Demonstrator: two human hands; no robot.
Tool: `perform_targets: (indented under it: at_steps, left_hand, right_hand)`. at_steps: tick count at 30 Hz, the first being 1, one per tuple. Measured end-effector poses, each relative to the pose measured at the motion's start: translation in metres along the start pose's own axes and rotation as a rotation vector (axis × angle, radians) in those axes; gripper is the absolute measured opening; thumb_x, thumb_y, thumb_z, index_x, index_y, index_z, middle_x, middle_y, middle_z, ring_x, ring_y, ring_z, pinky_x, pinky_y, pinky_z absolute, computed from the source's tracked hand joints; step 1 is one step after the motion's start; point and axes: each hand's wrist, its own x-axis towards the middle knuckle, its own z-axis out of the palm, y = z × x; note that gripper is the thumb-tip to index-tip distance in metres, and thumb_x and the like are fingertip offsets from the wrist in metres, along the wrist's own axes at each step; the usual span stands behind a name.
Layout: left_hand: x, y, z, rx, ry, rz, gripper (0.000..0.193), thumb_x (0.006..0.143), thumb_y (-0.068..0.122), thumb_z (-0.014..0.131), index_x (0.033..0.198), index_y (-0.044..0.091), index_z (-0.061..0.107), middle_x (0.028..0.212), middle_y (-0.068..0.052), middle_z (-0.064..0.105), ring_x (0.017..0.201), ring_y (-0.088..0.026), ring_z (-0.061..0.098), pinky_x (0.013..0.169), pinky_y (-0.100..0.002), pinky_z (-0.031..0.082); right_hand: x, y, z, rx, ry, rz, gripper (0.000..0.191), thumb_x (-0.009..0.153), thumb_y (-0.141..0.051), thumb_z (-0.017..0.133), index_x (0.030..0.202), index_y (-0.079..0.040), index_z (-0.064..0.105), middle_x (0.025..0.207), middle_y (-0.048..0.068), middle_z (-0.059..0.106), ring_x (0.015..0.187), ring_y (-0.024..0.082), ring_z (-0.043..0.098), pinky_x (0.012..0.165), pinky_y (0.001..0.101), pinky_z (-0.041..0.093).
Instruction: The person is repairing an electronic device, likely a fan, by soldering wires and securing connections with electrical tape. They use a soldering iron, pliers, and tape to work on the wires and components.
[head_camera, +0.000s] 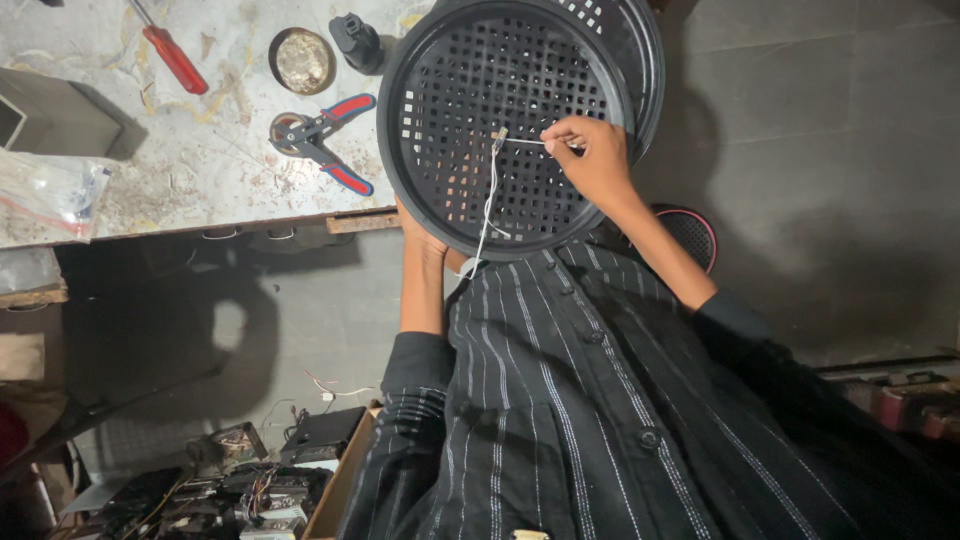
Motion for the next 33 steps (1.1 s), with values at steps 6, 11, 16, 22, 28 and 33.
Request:
perform_targets:
  at_steps: [6, 11, 16, 22, 28, 33]
  left_hand:
    - [0.0, 0.0, 0.0, -0.044, -0.053, -0.011, 0.049, 0.107, 0.037, 0.043, 0.128, -0.003, 0.061, 0.12, -0.018, 0.069, 0.1, -0.03, 0.072, 0.083, -0.041, 0.062]
    - [-0.002, 0.0, 0.003, -0.017, -0.048, 0.0, 0.049, 0.107, 0.038, 0.042, 0.127, -0.003, 0.061, 0.12, -0.017, 0.069, 0.101, -0.029, 0.071, 0.085, -0.04, 0.062]
    - [-0.004, -0.001, 0.004, -0.045, -0.077, 0.021, 0.048, 0.109, 0.037, 0.042, 0.128, -0.003, 0.061, 0.121, -0.017, 0.069, 0.102, -0.03, 0.071, 0.085, -0.041, 0.061]
    - [-0.004, -0.001, 0.004, -0.03, -0.048, 0.004, 0.051, 0.107, 0.038, 0.04, 0.13, -0.003, 0.06, 0.124, -0.019, 0.068, 0.105, -0.032, 0.071, 0.089, -0.043, 0.061]
    - [-0.016, 0.0, 0.021, 0.053, 0.055, 0.147, 0.065, 0.104, 0.053, 0.035, 0.137, 0.001, 0.056, 0.132, -0.017, 0.065, 0.115, -0.031, 0.065, 0.1, -0.043, 0.053]
    - [-0.036, 0.009, 0.045, 0.661, 0.201, 0.456, 0.075, 0.103, 0.059, 0.038, 0.141, -0.003, 0.052, 0.136, -0.022, 0.062, 0.124, -0.034, 0.059, 0.108, -0.043, 0.045]
  right_hand:
    - [0.0, -0.003, 0.001, -0.018, -0.006, -0.002, 0.012, 0.088, -0.003, 0.075, 0.099, -0.003, 0.077, 0.093, 0.009, 0.078, 0.083, 0.017, 0.076, 0.077, 0.0293, 0.058]
    - [0.0, -0.005, 0.001, -0.02, -0.029, -0.032, 0.011, 0.088, -0.001, 0.074, 0.098, -0.003, 0.077, 0.093, 0.009, 0.077, 0.082, 0.017, 0.074, 0.076, 0.0296, 0.057]
    - [0.001, -0.008, 0.004, -0.031, -0.018, -0.005, 0.009, 0.088, -0.002, 0.072, 0.096, -0.003, 0.077, 0.091, 0.009, 0.077, 0.081, 0.018, 0.074, 0.076, 0.0296, 0.057]
    - [0.003, -0.015, 0.01, -0.06, -0.018, -0.014, 0.007, 0.088, -0.003, 0.072, 0.094, -0.003, 0.077, 0.09, 0.01, 0.078, 0.079, 0.018, 0.075, 0.075, 0.0298, 0.058]
    - [0.011, -0.027, 0.018, -0.041, -0.012, -0.047, 0.007, 0.087, -0.003, 0.073, 0.093, -0.003, 0.076, 0.089, 0.011, 0.077, 0.079, 0.02, 0.075, 0.074, 0.0308, 0.058]
    - [0.02, -0.028, 0.022, -0.048, -0.052, -0.102, 0.006, 0.087, -0.003, 0.073, 0.093, -0.002, 0.074, 0.088, 0.011, 0.076, 0.079, 0.021, 0.075, 0.073, 0.031, 0.058]
